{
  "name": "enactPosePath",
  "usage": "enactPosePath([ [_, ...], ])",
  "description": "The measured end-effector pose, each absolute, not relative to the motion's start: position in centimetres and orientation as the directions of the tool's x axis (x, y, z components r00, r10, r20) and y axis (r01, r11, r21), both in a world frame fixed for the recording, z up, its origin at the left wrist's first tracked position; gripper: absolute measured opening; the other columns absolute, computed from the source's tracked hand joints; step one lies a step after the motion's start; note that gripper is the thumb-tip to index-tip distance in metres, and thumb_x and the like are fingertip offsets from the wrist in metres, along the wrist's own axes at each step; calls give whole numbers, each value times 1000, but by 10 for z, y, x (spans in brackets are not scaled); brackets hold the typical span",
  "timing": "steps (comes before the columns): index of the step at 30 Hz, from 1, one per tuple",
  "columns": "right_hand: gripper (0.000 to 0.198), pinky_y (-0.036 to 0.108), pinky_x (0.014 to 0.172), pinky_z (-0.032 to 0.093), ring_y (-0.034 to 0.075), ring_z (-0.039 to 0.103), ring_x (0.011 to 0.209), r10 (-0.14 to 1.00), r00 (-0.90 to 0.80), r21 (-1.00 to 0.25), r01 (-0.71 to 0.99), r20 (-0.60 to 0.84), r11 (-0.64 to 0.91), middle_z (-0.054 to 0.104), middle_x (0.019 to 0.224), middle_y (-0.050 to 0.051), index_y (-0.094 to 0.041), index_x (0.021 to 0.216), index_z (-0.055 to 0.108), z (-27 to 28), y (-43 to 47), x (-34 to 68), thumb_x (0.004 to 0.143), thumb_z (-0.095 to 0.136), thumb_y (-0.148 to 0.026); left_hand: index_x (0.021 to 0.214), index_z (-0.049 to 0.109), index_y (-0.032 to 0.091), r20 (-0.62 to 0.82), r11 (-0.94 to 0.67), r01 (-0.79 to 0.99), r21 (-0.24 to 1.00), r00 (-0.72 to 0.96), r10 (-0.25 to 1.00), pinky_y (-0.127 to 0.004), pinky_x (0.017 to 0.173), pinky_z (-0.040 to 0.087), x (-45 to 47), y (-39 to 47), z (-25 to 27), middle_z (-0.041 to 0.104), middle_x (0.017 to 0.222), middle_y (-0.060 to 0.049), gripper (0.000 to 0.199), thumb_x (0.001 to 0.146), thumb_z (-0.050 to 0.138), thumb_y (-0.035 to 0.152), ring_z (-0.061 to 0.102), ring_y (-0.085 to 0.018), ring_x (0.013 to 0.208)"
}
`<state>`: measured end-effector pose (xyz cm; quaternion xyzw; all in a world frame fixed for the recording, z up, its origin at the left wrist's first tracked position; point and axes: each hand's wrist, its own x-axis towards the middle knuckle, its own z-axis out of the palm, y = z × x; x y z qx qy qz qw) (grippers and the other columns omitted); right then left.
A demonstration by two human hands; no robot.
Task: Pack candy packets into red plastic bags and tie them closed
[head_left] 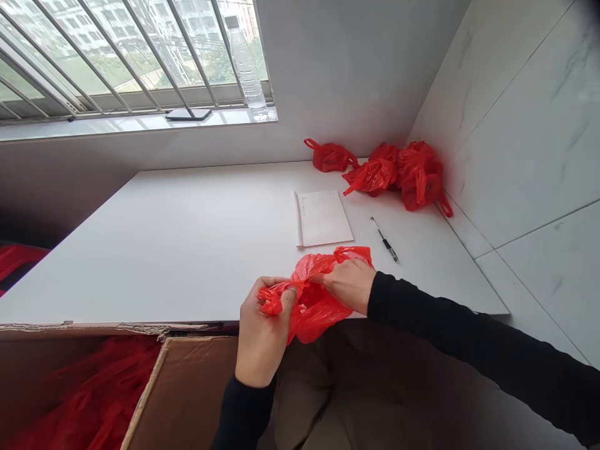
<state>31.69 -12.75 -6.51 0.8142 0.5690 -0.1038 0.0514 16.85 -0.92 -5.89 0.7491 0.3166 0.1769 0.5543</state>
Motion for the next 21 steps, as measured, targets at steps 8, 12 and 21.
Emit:
enactPosePath([
  [8, 27, 29, 62, 35, 22, 65, 65, 858, 491, 99, 871, -150, -481, 69, 72, 9, -16, 106, 66, -36, -140, 322, 93, 45, -6, 90, 68, 20, 46, -167, 90, 982, 743, 668, -22, 62, 46, 190, -11, -31, 63, 73, 2, 25, 92, 65, 45, 60, -14, 70],
  [12, 26, 29, 60, 32, 20, 64, 62, 786, 613, 161, 786, -74, -597, 68, 67, 7, -14, 98, 66, -31, -151, 322, 92, 44, -1, 84, 68, 20, 21, -154, 97, 983, 779, 627, -21, 65, 45, 189, -22, -35, 63, 76, 2, 26, 97, 59, 40, 57, -12, 72],
  [21, 33, 32, 49, 27, 24, 69, 65, 783, 553, 192, 833, -286, -519, 71, 71, 7, -15, 92, 67, -51, -187, 310, 81, 46, 8, 78, 68, 22, -50, -48, 101, 994, 788, 613, -26, 72, 45, 181, -33, -69, 62, 71, 1, 31, 97, 56, 44, 55, -17, 72],
])
